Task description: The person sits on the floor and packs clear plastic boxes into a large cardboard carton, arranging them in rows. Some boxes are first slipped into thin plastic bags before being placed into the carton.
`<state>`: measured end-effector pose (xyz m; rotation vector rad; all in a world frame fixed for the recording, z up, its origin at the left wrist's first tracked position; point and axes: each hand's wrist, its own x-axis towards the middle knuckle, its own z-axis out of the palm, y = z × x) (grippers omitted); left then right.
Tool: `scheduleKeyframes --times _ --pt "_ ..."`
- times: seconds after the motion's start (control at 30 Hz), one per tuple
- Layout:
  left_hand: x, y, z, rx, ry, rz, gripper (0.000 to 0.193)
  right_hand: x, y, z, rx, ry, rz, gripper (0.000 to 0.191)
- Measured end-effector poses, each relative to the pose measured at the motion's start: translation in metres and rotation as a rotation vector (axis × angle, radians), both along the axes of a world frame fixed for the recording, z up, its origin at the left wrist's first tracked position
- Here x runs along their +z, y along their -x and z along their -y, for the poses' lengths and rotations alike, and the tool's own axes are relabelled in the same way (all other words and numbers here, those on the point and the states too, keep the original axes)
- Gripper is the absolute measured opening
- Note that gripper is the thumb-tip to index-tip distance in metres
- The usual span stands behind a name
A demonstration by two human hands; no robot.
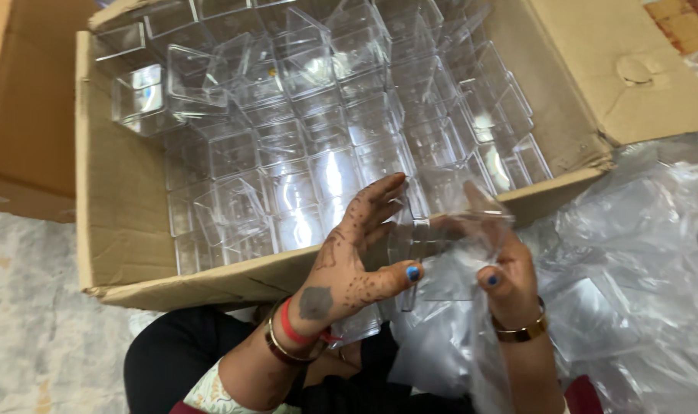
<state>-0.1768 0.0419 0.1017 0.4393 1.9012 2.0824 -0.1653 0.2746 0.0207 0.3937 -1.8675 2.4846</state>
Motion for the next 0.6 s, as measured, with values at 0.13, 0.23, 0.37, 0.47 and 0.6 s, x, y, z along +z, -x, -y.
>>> scheduleKeyframes --times 0.13,0.23,0.37,0.47,0.6 --pt "-0.002 0.002 -0.002 0.013 0.043 0.0 0.098 0.0 0.001 -0.002 -0.004 -0.092 -0.054 0.119" --pt "-0.001 0.003 -0.004 0.023 0.025 -0.015 0.097 0.0 0.0 -0.003 0.065 -0.036 0.007 0.123" --pt "0.001 0.003 -0.003 0.024 0.045 -0.019 0.096 -0.002 0.0 -0.006 0.063 -0.067 -0.024 0.12" --pt "0.0 0.003 -0.003 0.007 0.027 -0.01 0.097 -0.005 0.001 -0.008 0.06 -0.086 -0.045 0.117" --pt "-0.005 0.003 -0.005 0.026 -0.001 0.021 0.098 -0.013 0.003 -0.011 0.07 -0.097 -0.038 0.115"
